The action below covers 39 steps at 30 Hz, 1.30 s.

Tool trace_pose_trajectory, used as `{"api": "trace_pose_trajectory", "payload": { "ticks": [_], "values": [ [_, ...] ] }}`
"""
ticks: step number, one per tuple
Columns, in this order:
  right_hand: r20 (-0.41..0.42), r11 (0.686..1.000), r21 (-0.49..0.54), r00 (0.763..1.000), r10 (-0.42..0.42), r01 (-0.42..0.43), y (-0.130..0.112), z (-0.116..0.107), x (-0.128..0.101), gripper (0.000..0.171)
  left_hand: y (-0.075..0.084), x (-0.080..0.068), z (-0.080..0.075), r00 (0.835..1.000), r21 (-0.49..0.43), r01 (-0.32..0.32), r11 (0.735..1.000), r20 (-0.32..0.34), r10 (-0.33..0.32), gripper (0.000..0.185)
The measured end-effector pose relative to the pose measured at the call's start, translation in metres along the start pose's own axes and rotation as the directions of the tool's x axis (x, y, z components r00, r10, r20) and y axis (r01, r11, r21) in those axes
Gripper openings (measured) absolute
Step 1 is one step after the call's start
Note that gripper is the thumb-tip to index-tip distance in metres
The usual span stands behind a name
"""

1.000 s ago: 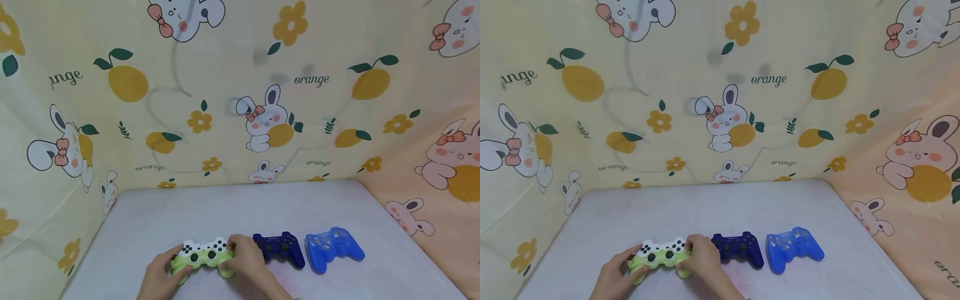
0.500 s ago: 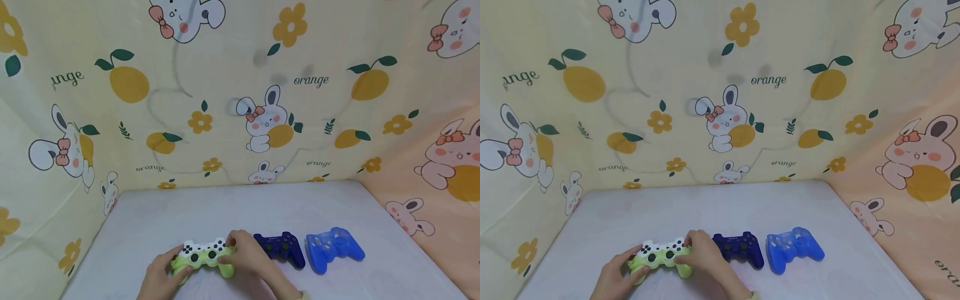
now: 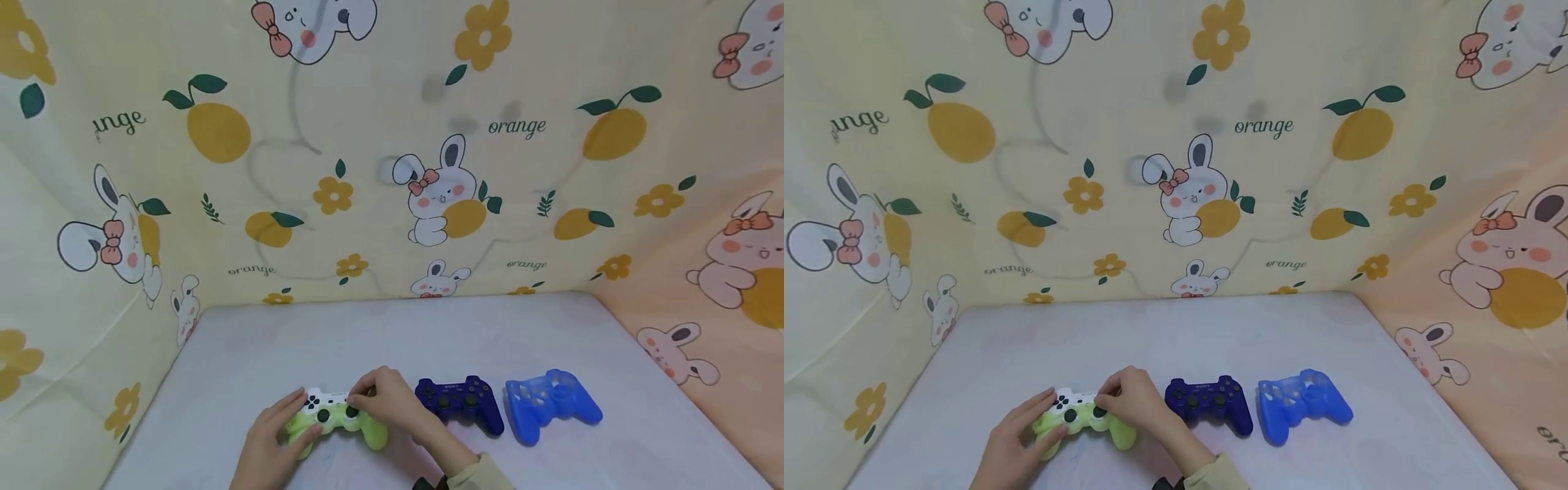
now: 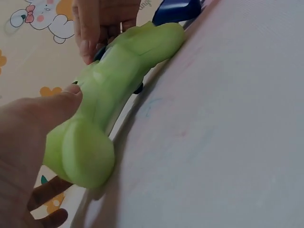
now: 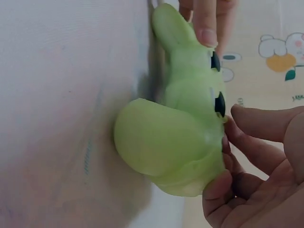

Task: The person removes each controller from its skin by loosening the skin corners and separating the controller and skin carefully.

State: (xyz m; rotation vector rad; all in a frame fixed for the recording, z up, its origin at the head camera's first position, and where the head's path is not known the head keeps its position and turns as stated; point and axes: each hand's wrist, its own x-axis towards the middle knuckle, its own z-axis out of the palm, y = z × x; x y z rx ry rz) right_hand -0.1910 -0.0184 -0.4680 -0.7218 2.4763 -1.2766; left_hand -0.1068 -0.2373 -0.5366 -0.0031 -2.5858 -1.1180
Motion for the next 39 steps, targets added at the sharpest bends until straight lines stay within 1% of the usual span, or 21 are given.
{"api": "trace_pose_trajectory", "payload": {
  "ticks": [3,7,12,17,19,25,29,32,37,39],
  "values": [
    [-0.007,0.999,-0.023,0.999,-0.032,0.032,0.001,0.002,0.002,0.005,0.002,0.001,0.001,1.000,0.000,-0.022,1.000,-0.015,0.022,0.066],
    [-0.023,0.996,-0.057,0.997,-0.076,0.075,0.002,0.005,0.005,0.008,0.004,0.001,0.002,1.000,0.005,-0.002,1.000,-0.015,0.002,0.067],
    [-0.061,0.995,-0.079,0.996,-0.072,0.067,-0.001,0.009,0.002,0.011,0.007,0.001,0.003,1.000,0.049,0.009,0.999,-0.028,-0.007,0.066],
    [-0.089,0.982,-0.168,0.991,-0.103,0.087,-0.005,0.015,0.000,0.014,0.006,0.000,0.004,0.997,0.101,0.016,0.995,-0.071,-0.009,0.065],
    [-0.098,0.977,-0.187,0.987,-0.126,0.106,-0.005,0.017,-0.001,0.015,0.007,0.000,0.003,0.996,0.105,0.020,0.994,-0.084,-0.011,0.065],
    [-0.132,0.959,-0.203,0.965,-0.227,0.198,0.003,0.018,-0.004,0.014,0.010,0.001,0.003,0.994,0.078,0.059,0.995,-0.098,-0.051,0.063],
    [-0.144,0.946,-0.197,0.947,-0.287,0.257,0.007,0.018,-0.010,0.013,0.015,0.001,0.003,0.991,0.093,0.102,0.990,-0.091,-0.094,0.066],
    [-0.140,0.938,-0.195,0.938,-0.317,0.288,0.006,0.019,-0.015,0.013,0.019,0.002,0.003,0.989,0.109,0.131,0.985,-0.080,-0.123,0.067],
    [-0.150,0.916,-0.247,0.921,-0.359,0.316,0.004,0.023,-0.022,0.013,0.023,0.001,0.001,0.988,0.115,0.148,0.982,-0.068,-0.141,0.066],
    [-0.170,0.902,-0.278,0.907,-0.386,0.332,0.004,0.025,-0.025,0.013,0.023,0.001,0.001,0.988,0.126,0.147,0.981,-0.070,-0.139,0.066]
  ]
}}
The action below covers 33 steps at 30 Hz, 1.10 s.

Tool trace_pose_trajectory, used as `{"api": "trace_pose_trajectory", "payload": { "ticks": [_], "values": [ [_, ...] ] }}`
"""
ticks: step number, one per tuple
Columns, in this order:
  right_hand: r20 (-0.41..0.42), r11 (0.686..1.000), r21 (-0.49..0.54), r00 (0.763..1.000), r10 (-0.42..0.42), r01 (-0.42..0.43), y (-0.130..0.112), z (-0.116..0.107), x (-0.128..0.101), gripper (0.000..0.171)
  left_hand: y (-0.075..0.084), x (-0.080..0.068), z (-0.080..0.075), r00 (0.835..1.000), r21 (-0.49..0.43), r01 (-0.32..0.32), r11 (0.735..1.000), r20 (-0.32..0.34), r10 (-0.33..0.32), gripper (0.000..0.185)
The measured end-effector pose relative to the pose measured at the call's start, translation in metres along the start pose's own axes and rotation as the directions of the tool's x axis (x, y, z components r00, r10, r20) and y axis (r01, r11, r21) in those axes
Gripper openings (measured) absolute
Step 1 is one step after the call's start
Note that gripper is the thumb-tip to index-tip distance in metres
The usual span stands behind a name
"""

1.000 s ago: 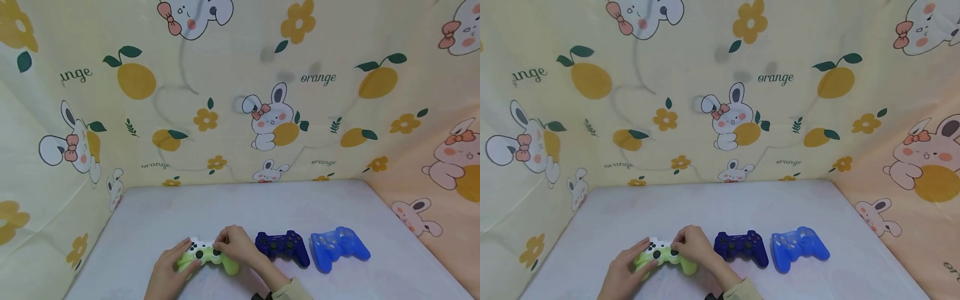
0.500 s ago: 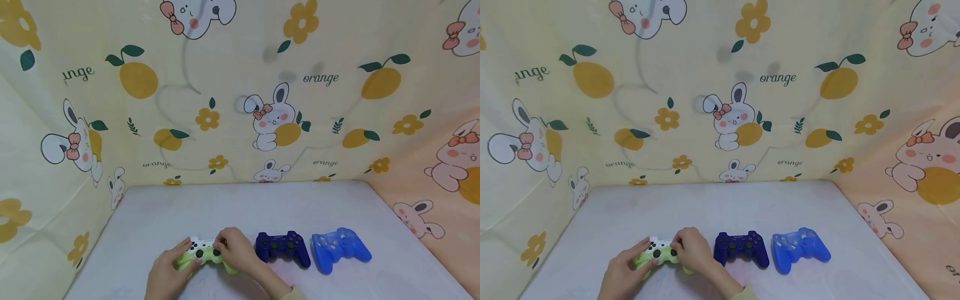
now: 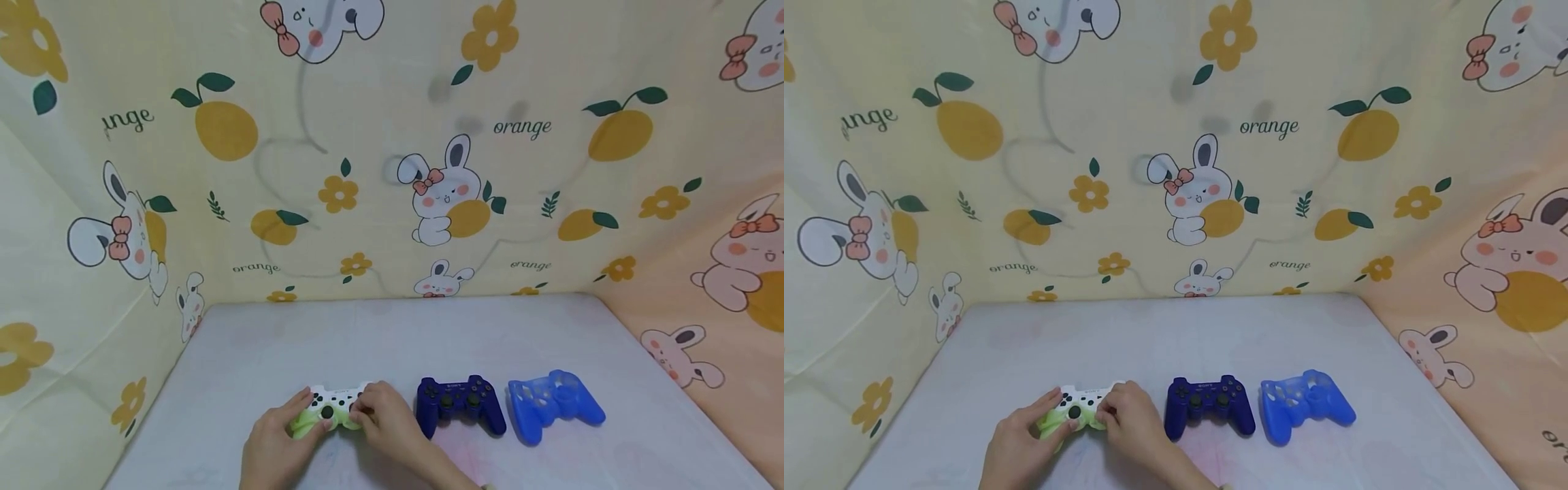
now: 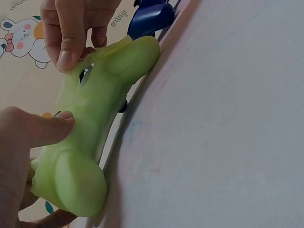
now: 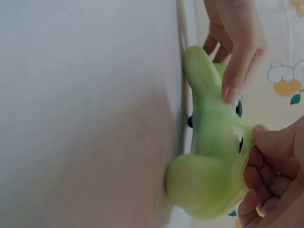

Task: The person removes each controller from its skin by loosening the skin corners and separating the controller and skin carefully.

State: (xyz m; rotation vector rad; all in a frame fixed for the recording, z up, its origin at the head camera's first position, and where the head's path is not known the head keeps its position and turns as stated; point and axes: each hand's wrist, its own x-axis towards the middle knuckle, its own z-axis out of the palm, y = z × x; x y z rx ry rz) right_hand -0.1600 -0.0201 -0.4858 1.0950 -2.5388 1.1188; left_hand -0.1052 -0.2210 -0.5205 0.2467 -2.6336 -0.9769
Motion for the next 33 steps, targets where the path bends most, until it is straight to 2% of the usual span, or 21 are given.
{"api": "trace_pose_trajectory", "payload": {
  "ticks": [4,6,9,12,15,19,23,25,29,33],
  "values": [
    [-0.063,0.999,-0.034,0.997,-0.036,0.034,-0.001,0.004,-0.005,0.013,-0.001,0.001,0.000,1.000,0.017,-0.008,1.000,0.001,0.008,0.066],
    [-0.091,0.999,-0.047,0.996,-0.026,0.022,-0.001,0.005,-0.006,0.011,-0.001,0.001,-0.001,1.000,0.020,-0.013,1.000,0.003,0.013,0.066],
    [-0.121,0.998,-0.020,0.991,0.054,-0.057,-0.002,0.003,-0.004,0.009,-0.002,0.001,-0.001,1.000,0.020,-0.017,1.000,0.003,0.017,0.066],
    [-0.151,0.985,0.054,0.974,0.170,-0.163,-0.001,-0.003,0.000,0.012,-0.002,0.001,-0.001,1.000,0.019,-0.024,1.000,0.010,0.024,0.067],
    [-0.124,0.955,0.145,0.953,0.277,-0.258,0.003,-0.010,0.003,0.022,-0.001,0.002,-0.001,0.999,0.016,-0.043,0.999,0.017,0.042,0.067],
    [-0.022,0.919,0.195,0.935,0.355,-0.344,0.008,-0.014,0.004,0.041,0.000,0.001,-0.002,0.997,0.014,-0.075,0.997,0.009,0.074,0.065],
    [0.073,0.914,0.160,0.928,0.365,-0.372,0.010,-0.013,0.004,0.054,0.000,-0.001,-0.001,0.996,0.008,-0.093,0.996,-0.001,0.093,0.064],
    [0.097,0.922,0.139,0.932,0.350,-0.361,0.010,-0.012,0.004,0.056,-0.002,-0.001,-0.001,0.995,-0.008,-0.100,0.995,-0.007,0.100,0.064],
    [0.073,0.935,0.123,0.943,0.326,-0.333,0.013,-0.009,0.002,0.052,-0.005,0.000,0.003,0.991,-0.078,-0.136,0.988,-0.027,0.134,0.061],
    [0.043,0.940,0.125,0.949,0.313,-0.316,0.017,-0.007,0.001,0.050,-0.008,0.001,0.007,0.976,-0.145,-0.215,0.966,-0.057,0.209,0.050]
  ]
}}
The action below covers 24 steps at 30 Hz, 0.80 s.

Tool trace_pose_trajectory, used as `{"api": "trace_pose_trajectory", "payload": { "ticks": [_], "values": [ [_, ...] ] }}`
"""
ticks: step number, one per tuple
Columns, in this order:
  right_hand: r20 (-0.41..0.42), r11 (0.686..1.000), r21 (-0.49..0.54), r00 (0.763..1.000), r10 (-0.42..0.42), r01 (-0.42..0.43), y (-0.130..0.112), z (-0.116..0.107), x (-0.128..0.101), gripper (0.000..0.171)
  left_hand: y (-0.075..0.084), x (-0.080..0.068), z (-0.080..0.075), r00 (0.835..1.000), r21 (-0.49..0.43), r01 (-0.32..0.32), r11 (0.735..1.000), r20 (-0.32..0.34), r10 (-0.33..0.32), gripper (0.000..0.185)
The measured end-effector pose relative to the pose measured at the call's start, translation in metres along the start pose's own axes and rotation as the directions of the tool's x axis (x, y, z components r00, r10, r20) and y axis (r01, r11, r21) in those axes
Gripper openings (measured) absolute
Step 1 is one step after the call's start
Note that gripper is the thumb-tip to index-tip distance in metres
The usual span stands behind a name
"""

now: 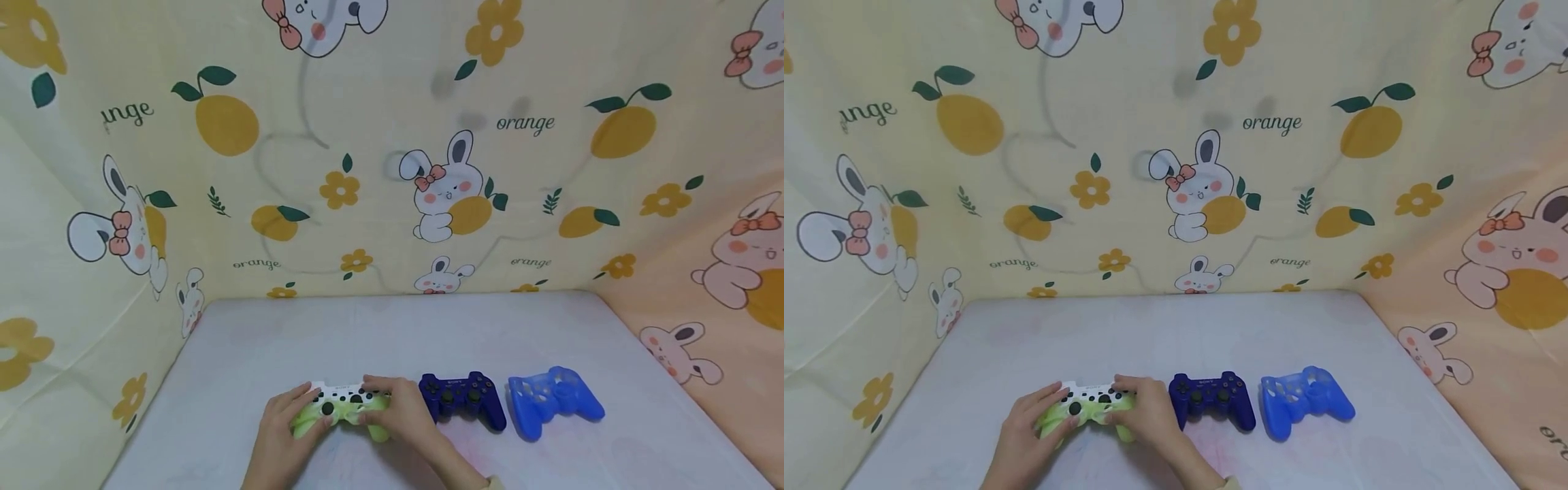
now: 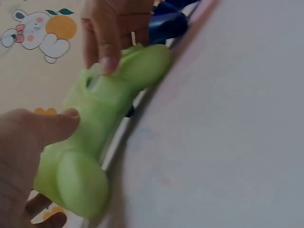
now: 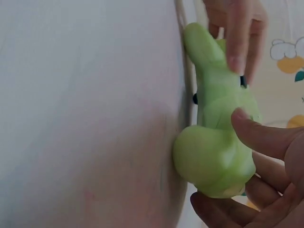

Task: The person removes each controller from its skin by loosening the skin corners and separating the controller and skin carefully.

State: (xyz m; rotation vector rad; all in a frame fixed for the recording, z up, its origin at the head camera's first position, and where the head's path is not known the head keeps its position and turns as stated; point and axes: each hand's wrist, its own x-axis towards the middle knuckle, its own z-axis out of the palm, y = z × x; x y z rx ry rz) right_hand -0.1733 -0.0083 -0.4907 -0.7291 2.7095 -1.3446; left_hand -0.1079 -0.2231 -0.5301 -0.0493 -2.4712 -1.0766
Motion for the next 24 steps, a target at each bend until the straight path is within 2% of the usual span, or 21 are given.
{"api": "trace_pose_trajectory", "payload": {
  "ticks": [3,6,12,15,18,22,24],
  "values": [
    [0.003,1.000,-0.014,1.000,-0.021,0.021,0.000,-0.001,0.001,0.049,0.002,0.003,0.000,0.998,-0.015,-0.069,0.998,-0.014,0.068,0.036],
    [0.014,0.999,-0.033,1.000,-0.025,0.025,0.000,-0.002,0.002,0.049,0.006,0.008,-0.001,0.993,0.008,-0.116,0.993,-0.009,0.117,0.025],
    [0.051,1.000,-0.019,0.999,0.001,0.000,-0.004,-0.003,0.002,0.051,0.015,0.019,-0.008,0.984,0.056,-0.170,0.984,0.052,0.168,0.019],
    [0.062,0.999,-0.038,0.998,-0.018,0.020,-0.005,-0.003,0.003,0.052,0.019,0.023,-0.011,0.987,0.047,-0.143,0.989,0.084,0.139,0.016],
    [0.061,0.997,-0.069,0.997,-0.039,0.043,-0.005,-0.002,0.005,0.052,0.024,0.026,-0.012,0.992,0.030,-0.071,0.997,0.104,0.067,0.011],
    [0.048,0.996,-0.081,0.998,-0.038,0.042,-0.003,-0.001,0.006,0.051,0.030,0.028,-0.009,0.995,0.027,0.018,0.999,0.093,-0.021,0.007],
    [0.040,0.997,-0.067,0.999,-0.032,0.035,-0.002,-0.001,0.006,0.051,0.033,0.027,-0.008,0.997,0.040,0.037,0.999,0.073,-0.040,0.005]
  ]
}}
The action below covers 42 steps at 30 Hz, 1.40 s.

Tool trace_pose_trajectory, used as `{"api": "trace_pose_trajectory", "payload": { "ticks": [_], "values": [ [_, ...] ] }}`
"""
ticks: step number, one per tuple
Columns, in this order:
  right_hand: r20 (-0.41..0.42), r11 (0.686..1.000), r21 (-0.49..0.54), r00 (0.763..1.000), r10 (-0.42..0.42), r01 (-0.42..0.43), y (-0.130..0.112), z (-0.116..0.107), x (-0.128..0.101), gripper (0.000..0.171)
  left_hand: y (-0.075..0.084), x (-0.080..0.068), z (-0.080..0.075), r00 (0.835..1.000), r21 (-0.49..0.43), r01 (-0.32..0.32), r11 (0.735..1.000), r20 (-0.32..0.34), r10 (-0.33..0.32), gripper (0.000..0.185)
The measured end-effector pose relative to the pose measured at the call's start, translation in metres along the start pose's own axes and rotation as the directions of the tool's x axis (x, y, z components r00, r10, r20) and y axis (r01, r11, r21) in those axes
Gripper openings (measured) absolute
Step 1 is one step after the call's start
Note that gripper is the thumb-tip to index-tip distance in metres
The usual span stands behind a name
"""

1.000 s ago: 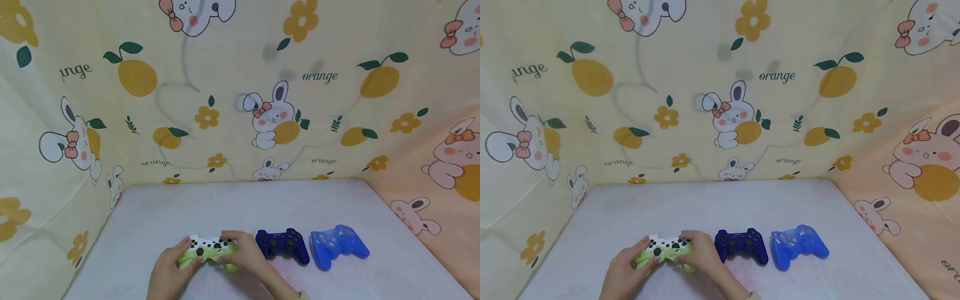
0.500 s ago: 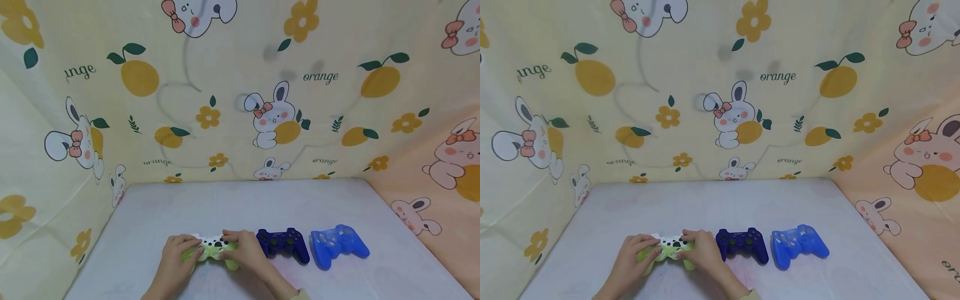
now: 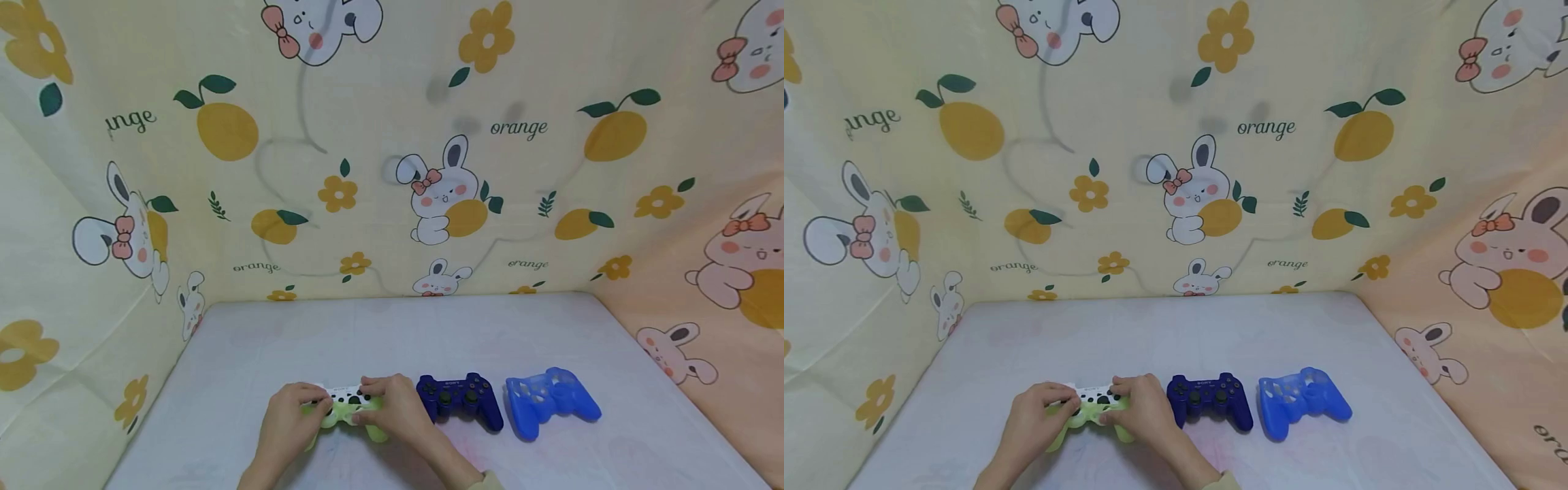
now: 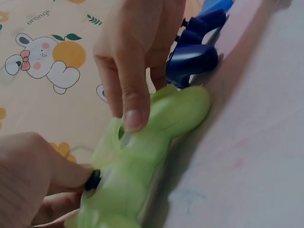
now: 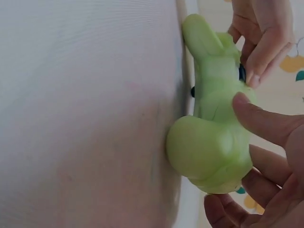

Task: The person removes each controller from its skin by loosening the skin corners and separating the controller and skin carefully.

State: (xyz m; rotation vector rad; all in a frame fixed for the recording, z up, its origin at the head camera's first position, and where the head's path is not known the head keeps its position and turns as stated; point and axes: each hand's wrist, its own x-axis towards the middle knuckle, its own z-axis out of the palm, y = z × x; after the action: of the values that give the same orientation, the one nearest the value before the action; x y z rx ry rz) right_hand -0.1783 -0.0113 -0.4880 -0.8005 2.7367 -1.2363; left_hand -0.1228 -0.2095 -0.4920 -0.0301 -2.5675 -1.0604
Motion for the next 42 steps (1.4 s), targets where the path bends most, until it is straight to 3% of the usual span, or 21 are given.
{"api": "trace_pose_trajectory", "payload": {
  "ticks": [7,11,14,17,21,24,29,35,42],
  "values": [
    [-0.009,0.998,0.042,0.999,0.044,-0.044,0.003,0.004,0.000,0.051,0.000,-0.008,0.007,0.995,-0.083,0.038,0.996,-0.089,-0.045,0.009],
    [-0.005,0.995,0.012,0.995,0.100,-0.100,0.000,0.003,0.000,0.050,-0.001,-0.010,0.011,0.990,-0.157,0.059,0.986,-0.120,-0.079,0.011],
    [-0.015,0.991,-0.027,0.991,0.130,-0.130,-0.003,0.002,0.000,0.050,-0.006,-0.010,0.012,0.990,-0.203,0.035,0.979,-0.127,-0.061,0.011],
    [-0.025,0.988,-0.055,0.990,0.141,-0.143,-0.006,0.002,-0.002,0.050,-0.013,-0.011,0.013,0.991,-0.290,-0.017,0.957,-0.130,-0.022,0.010],
    [-0.039,0.987,-0.079,0.990,0.137,-0.140,-0.009,0.001,-0.005,0.051,-0.021,-0.015,0.014,0.991,-0.444,-0.105,0.890,-0.126,0.054,0.010],
    [-0.052,0.988,-0.084,0.991,0.126,-0.130,-0.010,0.001,-0.006,0.051,-0.025,-0.018,0.014,0.986,-0.478,-0.155,0.865,-0.123,0.109,0.011],
    [-0.049,0.987,-0.090,0.990,0.132,-0.136,-0.011,0.002,-0.007,0.050,-0.028,-0.024,0.012,0.986,-0.416,-0.157,0.896,-0.115,0.119,0.016],
    [-0.054,0.982,-0.101,0.987,0.154,-0.159,-0.010,0.003,-0.007,0.050,-0.030,-0.030,0.015,0.997,-0.289,-0.033,0.957,-0.083,0.009,0.017],
    [-0.062,0.991,-0.052,0.991,0.122,-0.126,-0.010,0.005,-0.009,0.051,-0.034,-0.032,0.018,0.986,-0.244,-0.037,0.969,-0.165,-0.004,0.020]
  ]
}}
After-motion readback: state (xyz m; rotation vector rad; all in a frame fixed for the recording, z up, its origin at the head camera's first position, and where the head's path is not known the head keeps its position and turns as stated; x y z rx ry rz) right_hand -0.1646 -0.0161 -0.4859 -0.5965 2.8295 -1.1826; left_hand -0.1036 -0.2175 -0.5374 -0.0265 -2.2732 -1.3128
